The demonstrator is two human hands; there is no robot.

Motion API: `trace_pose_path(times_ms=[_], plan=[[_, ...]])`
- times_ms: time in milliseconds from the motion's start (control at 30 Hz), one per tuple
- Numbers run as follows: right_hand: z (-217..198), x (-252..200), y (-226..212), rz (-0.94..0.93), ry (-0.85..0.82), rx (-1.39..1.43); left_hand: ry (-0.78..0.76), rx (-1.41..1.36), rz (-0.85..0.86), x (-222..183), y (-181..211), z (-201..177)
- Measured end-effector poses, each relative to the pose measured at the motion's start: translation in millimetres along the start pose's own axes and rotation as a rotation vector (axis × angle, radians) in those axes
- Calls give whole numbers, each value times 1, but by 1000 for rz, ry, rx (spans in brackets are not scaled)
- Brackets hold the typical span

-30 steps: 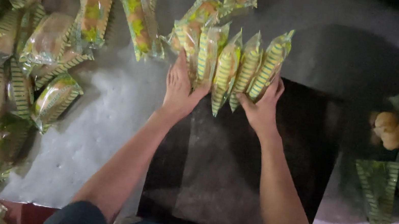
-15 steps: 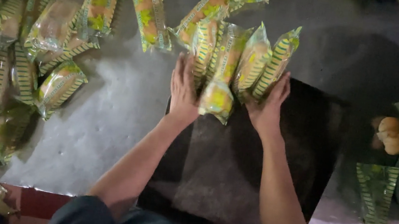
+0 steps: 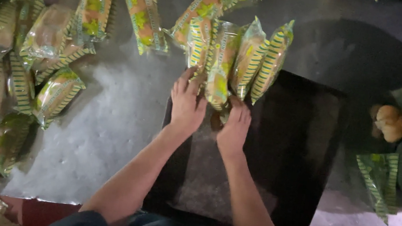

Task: The person arranges multiple small, individually wrapped packages on a metal table. They pick up groups of packages, align them, and place them onto a dark tray, repeating this process to fill the tray.

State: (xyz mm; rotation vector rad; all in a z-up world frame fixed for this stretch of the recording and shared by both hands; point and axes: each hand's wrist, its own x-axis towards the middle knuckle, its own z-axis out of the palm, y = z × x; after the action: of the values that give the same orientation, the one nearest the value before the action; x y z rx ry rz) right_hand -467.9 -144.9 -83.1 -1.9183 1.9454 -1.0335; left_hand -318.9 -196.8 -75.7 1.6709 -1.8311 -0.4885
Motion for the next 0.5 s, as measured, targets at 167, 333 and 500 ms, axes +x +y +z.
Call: trace_pose_path(times_ms=[167, 333, 500], plan=[[-20, -21, 18, 68, 90, 150, 133, 45, 73, 58, 20, -21], [-105, 45, 16, 282, 388, 284, -289, 378, 100, 156, 73, -49], [-81, 98, 107, 220, 308, 244, -677, 605, 69, 203, 81, -35]])
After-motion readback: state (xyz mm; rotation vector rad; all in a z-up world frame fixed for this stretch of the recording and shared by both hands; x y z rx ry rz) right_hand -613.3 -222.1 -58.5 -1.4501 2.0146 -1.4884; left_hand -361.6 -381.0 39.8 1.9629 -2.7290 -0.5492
